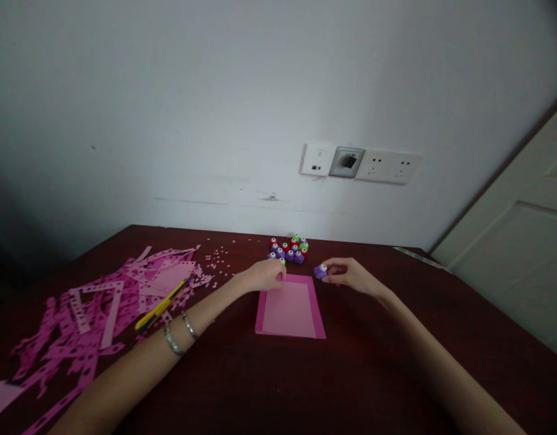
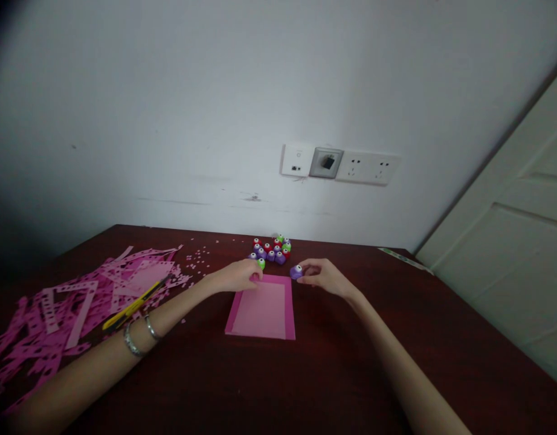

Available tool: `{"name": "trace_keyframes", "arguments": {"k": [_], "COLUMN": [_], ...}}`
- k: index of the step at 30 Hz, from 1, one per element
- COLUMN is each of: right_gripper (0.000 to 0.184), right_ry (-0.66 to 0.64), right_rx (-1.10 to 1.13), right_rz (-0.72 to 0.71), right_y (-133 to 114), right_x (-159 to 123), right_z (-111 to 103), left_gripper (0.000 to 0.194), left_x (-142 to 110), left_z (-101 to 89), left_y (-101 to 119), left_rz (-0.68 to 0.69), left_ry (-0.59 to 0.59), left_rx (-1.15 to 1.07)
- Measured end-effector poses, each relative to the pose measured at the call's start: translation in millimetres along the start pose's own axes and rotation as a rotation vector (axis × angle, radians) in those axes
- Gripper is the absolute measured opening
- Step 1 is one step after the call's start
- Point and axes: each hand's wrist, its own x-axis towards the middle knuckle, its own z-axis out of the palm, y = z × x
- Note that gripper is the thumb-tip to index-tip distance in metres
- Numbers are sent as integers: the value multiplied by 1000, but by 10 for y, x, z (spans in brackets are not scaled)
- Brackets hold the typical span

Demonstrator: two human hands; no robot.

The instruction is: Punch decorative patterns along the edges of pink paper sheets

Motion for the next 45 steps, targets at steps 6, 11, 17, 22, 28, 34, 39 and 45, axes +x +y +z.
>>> {"name": "trace_keyframes", "arguments": {"k": [6, 11, 17, 22, 28, 34, 39, 45], "right_gripper": [33, 33, 33, 31, 33, 32, 31, 31], "right_ry": [-32, -39, -29, -34, -37, -50, -52, -42], "right_rx": [-6, -17, -36, -37, -50, -72, -92, -96], "right_rz": [40, 47, 43, 51, 50, 33, 20, 13], "right_y": [161, 181, 155, 134, 143, 143, 163, 169], "right_x": [9, 20, 5, -1, -3, 5, 12, 10], "right_z": [13, -6, -21, -15, -4, 18, 15, 7], "left_gripper": [14, 7, 5, 3, 3, 2, 4, 3], "left_x": [-1, 0, 15, 20, 21, 28, 33, 33], "left_z": [-36, -63, -28, -27, -14, 1, 32, 33], "left_y": [-100, -244, -232, -214, -195, -182, -202, -212], "left_rz": [-72, -153, -194, -197, -248, -277, -297, -302], "left_ry": [-73, -119, -137, -149, -129, -139, -154, -143], "left_rx": [47, -51, -110, -141, -129, -131, -132, -144]}}
